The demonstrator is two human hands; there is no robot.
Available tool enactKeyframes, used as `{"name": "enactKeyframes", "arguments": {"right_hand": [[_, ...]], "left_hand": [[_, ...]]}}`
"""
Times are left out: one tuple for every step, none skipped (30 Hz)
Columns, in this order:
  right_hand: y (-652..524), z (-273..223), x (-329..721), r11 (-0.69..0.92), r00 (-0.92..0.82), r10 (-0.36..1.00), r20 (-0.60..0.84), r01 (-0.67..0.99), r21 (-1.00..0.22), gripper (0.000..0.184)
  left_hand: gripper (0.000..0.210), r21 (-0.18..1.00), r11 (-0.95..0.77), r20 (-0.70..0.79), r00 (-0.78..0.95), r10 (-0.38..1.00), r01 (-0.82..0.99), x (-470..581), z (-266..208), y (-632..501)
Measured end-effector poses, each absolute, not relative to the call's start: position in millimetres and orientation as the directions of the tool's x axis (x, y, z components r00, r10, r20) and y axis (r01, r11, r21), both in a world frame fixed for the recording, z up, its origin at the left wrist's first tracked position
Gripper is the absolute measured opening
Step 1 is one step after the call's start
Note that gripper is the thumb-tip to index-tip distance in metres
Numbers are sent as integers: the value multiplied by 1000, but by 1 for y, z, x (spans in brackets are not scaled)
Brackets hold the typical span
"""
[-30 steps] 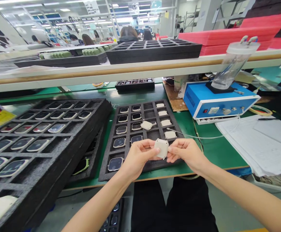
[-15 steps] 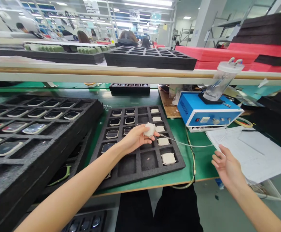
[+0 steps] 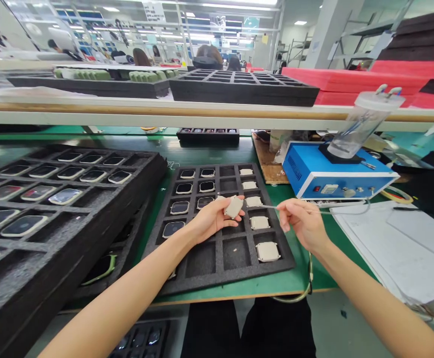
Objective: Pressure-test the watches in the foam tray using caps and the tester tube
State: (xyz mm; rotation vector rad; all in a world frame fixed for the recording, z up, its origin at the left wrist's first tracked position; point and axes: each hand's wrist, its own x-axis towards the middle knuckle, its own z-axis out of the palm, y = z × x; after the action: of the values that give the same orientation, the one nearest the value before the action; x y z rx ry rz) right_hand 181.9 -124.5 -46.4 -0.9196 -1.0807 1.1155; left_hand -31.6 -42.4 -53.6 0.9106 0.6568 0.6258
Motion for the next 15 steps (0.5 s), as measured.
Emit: {"name": "enactKeyframes", "arguments": {"right_hand": [[-119, -46, 176, 227, 66, 974, 218, -247, -942, 21], [-114, -46, 171, 238, 47, 971, 234, -276, -931, 23], [-110, -48, 167, 243, 34, 969, 244, -306, -921, 23], [-105, -50, 163, 246, 30, 968, 250, -330, -911, 22], [-102, -54, 160, 247, 32, 967, 251, -345, -906, 19], [-99, -59, 158, 244, 42, 969, 245, -349, -905, 17], [-98, -63, 157, 238, 52, 971, 235, -344, -908, 15], [-97, -68, 157, 232, 59, 973, 225, -331, -915, 14], [-98, -72, 157, 226, 63, 974, 218, -316, -922, 13], [-99, -75, 157, 224, 66, 975, 214, -303, -926, 12], [-102, -77, 157, 225, 68, 974, 215, -295, -928, 10], [-104, -77, 158, 232, 72, 973, 221, -291, -928, 7], [-107, -77, 158, 245, 81, 969, 231, -290, -925, 5], [-109, -77, 158, 261, 96, 965, 243, -287, -922, 3], [-110, -76, 158, 275, 114, 961, 252, -282, -919, 3]], "left_hand": [[35, 860, 465, -237, 643, 728, -209, -32, -54, -42], [35, 862, 462, -233, 645, 728, -210, -31, -54, -43], [35, 864, 458, -229, 646, 728, -210, -31, -54, -43], [35, 866, 455, -227, 647, 728, -208, -31, -53, -43], [34, 867, 453, -225, 649, 727, -206, -31, -53, -43], [33, 868, 452, -225, 650, 725, -204, -31, -52, -43], [31, 868, 454, -227, 653, 723, -201, -31, -52, -43], [30, 869, 455, -227, 659, 717, -195, -31, -52, -43], [29, 872, 454, -226, 669, 708, -186, -31, -52, -43], [28, 877, 447, -218, 683, 697, -176, -31, -52, -43], [28, 885, 435, -206, 698, 686, -166, -31, -53, -44], [29, 895, 417, -191, 712, 676, -156, -31, -53, -44], [31, 908, 394, -174, 723, 669, -146, -30, -54, -45], [33, 919, 367, -155, 729, 667, -141, -29, -55, -46], [35, 930, 341, -136, 729, 671, -140, -28, -57, -47]]}}
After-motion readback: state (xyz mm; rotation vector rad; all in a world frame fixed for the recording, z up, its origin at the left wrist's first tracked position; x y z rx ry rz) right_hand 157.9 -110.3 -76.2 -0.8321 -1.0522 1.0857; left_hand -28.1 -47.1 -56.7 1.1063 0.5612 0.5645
